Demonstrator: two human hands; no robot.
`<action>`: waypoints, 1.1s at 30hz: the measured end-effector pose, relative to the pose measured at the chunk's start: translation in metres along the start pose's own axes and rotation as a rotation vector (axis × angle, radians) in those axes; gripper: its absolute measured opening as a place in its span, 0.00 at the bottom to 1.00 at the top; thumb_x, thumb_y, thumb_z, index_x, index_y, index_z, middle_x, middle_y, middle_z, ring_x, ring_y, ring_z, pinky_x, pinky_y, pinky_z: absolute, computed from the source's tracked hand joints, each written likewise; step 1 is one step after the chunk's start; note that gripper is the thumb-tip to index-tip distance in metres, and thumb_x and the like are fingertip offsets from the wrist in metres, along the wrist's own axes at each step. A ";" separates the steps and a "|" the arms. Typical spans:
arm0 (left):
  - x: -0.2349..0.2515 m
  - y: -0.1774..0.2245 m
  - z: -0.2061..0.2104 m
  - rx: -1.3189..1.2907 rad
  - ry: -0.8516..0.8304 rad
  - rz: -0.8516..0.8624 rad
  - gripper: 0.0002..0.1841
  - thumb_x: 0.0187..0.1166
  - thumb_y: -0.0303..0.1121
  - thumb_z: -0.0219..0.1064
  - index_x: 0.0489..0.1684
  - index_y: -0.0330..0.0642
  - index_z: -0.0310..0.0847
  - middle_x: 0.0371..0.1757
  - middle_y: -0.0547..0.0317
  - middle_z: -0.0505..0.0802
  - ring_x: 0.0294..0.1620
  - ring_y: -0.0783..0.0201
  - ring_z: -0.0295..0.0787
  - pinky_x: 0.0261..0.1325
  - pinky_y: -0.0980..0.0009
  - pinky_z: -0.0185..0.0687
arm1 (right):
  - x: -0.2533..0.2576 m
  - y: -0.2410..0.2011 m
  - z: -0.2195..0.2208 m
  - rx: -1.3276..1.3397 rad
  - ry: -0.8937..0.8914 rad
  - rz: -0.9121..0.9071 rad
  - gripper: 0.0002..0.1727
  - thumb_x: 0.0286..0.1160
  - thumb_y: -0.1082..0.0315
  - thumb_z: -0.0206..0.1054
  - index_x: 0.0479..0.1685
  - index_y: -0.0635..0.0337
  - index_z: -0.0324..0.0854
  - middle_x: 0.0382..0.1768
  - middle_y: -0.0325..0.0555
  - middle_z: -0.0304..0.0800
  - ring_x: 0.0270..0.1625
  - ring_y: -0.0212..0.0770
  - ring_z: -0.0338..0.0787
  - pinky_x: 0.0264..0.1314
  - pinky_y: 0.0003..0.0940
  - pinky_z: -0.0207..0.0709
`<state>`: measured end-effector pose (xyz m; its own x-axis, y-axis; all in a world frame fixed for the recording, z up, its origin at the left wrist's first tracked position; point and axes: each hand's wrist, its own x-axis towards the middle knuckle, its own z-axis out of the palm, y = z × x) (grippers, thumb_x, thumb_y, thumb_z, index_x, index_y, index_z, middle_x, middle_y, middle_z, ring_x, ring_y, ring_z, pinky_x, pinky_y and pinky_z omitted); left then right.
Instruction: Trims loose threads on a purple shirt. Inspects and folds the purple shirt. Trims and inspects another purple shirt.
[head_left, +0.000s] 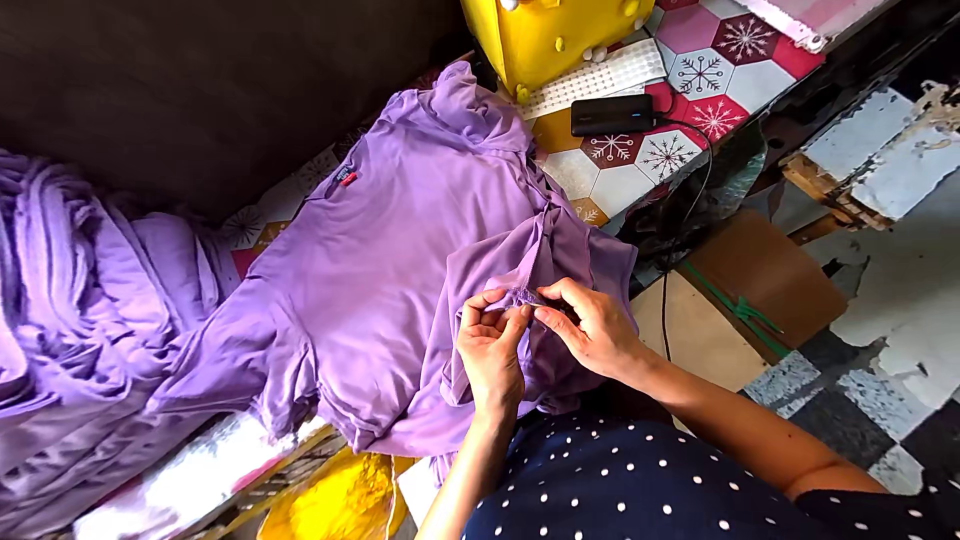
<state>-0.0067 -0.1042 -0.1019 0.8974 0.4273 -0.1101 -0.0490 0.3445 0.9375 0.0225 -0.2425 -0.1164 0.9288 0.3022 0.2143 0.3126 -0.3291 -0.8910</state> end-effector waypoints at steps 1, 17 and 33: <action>-0.001 -0.001 0.001 0.008 -0.005 0.013 0.20 0.63 0.08 0.67 0.50 0.39 0.77 0.33 0.60 0.96 0.32 0.69 0.94 0.44 0.72 0.93 | 0.000 0.000 0.000 0.008 0.007 -0.010 0.18 0.86 0.55 0.63 0.52 0.62 0.88 0.40 0.44 0.94 0.41 0.33 0.92 0.45 0.33 0.86; -0.004 -0.004 0.005 -0.040 0.015 -0.075 0.19 0.63 0.08 0.66 0.49 0.38 0.77 0.33 0.58 0.95 0.33 0.67 0.95 0.45 0.70 0.93 | -0.002 0.005 0.012 0.092 0.189 -0.057 0.10 0.81 0.67 0.67 0.39 0.65 0.89 0.36 0.45 0.95 0.39 0.27 0.92 0.44 0.21 0.84; -0.004 0.004 0.010 -0.140 0.068 -0.206 0.13 0.74 0.10 0.57 0.46 0.38 0.76 0.27 0.59 0.94 0.29 0.68 0.93 0.45 0.71 0.92 | -0.004 0.010 0.006 0.041 0.137 -0.105 0.15 0.80 0.61 0.68 0.47 0.66 0.89 0.40 0.47 0.95 0.40 0.30 0.91 0.43 0.25 0.84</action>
<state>-0.0061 -0.1125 -0.0942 0.8634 0.3898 -0.3203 0.0670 0.5407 0.8385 0.0207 -0.2412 -0.1283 0.9107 0.2075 0.3573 0.4038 -0.2643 -0.8758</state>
